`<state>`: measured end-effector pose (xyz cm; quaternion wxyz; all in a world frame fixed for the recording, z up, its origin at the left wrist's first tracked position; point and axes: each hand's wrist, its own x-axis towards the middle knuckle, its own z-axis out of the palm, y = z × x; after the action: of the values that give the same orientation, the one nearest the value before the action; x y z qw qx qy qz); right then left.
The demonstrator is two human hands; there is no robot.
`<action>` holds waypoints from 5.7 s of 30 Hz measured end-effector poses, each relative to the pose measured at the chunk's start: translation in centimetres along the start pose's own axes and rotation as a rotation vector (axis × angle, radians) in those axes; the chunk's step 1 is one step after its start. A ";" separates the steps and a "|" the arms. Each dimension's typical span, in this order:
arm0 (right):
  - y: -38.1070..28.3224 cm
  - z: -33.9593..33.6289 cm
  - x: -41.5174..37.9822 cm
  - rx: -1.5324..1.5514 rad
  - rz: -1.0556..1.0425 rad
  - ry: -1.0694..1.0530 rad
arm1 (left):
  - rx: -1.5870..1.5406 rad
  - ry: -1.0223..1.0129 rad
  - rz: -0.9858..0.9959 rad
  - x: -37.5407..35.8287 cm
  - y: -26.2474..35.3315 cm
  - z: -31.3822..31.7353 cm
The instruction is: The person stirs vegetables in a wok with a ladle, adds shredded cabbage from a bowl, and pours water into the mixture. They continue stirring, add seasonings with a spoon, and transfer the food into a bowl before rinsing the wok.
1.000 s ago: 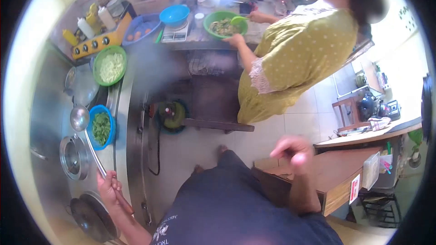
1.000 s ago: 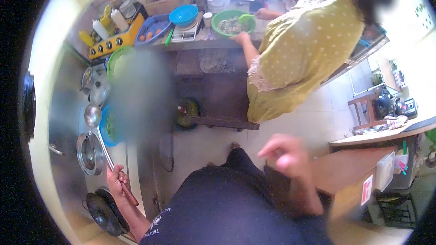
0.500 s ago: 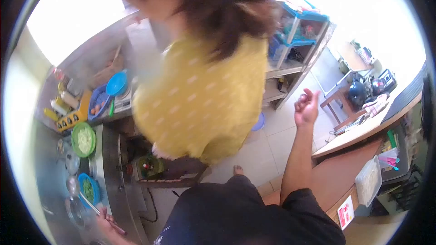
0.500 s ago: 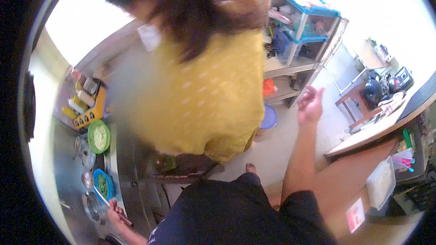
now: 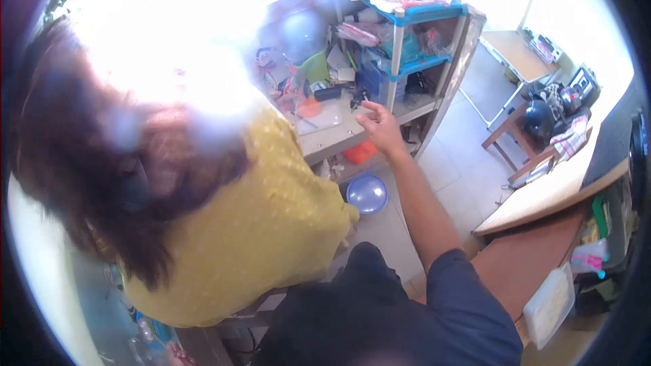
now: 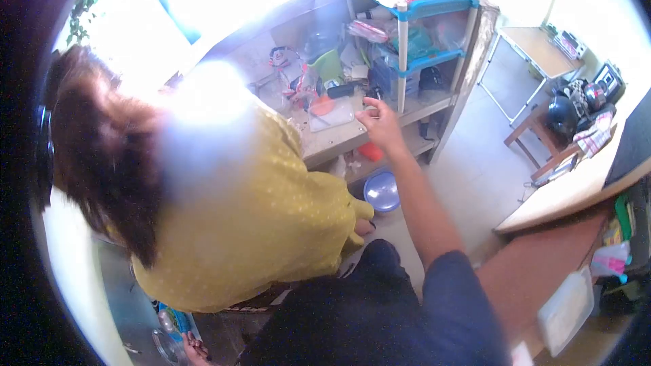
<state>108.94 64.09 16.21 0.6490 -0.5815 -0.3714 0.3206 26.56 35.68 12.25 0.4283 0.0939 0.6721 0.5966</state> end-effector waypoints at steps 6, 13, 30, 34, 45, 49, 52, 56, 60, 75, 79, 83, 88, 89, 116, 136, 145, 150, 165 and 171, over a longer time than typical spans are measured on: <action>6.6 6.8 17.4 -0.562 -0.244 -0.215 | 0.019 0.191 0.079 -9.4 -1.2 7.3; 9.8 13.5 29.2 -0.834 -0.227 -0.518 | 0.039 0.392 0.063 -19.5 -3.3 14.4; 7.5 17.1 39.3 -1.319 -0.549 -0.559 | -0.060 0.570 0.177 -25.1 -6.2 18.8; 8.8 16.2 43.9 -1.094 -0.573 -0.510 | -0.187 0.615 0.216 -28.3 -5.8 22.9; -13.3 2.2 25.1 -0.295 -1.036 -0.077 | -0.271 0.503 0.211 -30.6 -10.4 14.6; -15.2 1.6 8.2 0.757 0.105 -0.924 | -0.227 0.513 0.164 -30.5 -10.6 11.2; -17.1 5.8 -1.8 0.796 0.551 -1.282 | -0.313 0.448 0.165 -30.8 -10.8 7.3; -22.3 19.4 -17.8 0.940 0.239 -1.952 | -0.392 0.440 0.119 -28.2 -13.9 1.5; -13.4 28.2 -21.1 1.083 0.586 -1.624 | -0.430 0.414 0.089 -27.6 -14.7 -1.0; -11.6 41.6 -53.5 0.012 0.713 -2.676 | -0.569 0.506 0.050 -27.4 -10.9 -6.7; -5.8 52.2 -62.7 -0.279 0.324 -2.378 | -0.538 0.546 0.035 -25.5 -8.9 -11.7; -3.3 62.9 -70.1 -0.183 0.094 -2.552 | -0.580 0.515 0.021 -23.1 -7.1 -16.4; -4.3 72.6 -79.2 0.172 -1.313 -2.295 | -0.534 0.562 -0.024 -21.1 -4.7 -21.3; -5.1 73.1 -81.4 0.010 -1.413 -2.289 | -0.492 0.554 -0.028 -20.8 -4.6 -22.6; -9.6 75.5 -101.2 -0.557 -1.131 -2.327 | -0.132 0.274 -0.157 -25.0 -1.4 -49.5; -41.4 68.3 -94.0 0.392 -1.704 -2.918 | -0.388 0.439 0.034 -24.4 -1.9 -54.7; -34.2 68.5 -89.0 0.125 -1.433 -2.021 | -0.358 0.423 0.049 -24.4 -0.9 -52.5; -28.1 69.3 -88.8 -0.044 -1.133 -2.011 | -0.321 0.396 0.040 -24.6 -0.7 -51.5; -12.9 74.4 -99.5 -0.315 -1.394 -1.965 | -0.225 0.236 -0.019 -23.9 -0.5 -50.0; -10.5 76.1 -101.2 -0.404 -1.572 -1.937 | -0.188 0.192 -0.018 -23.6 0.3 -49.5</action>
<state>-8.79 16.37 19.21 0.0263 0.1797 -0.9801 0.0802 6.89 -15.01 19.57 0.3744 -0.0100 0.6520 0.6593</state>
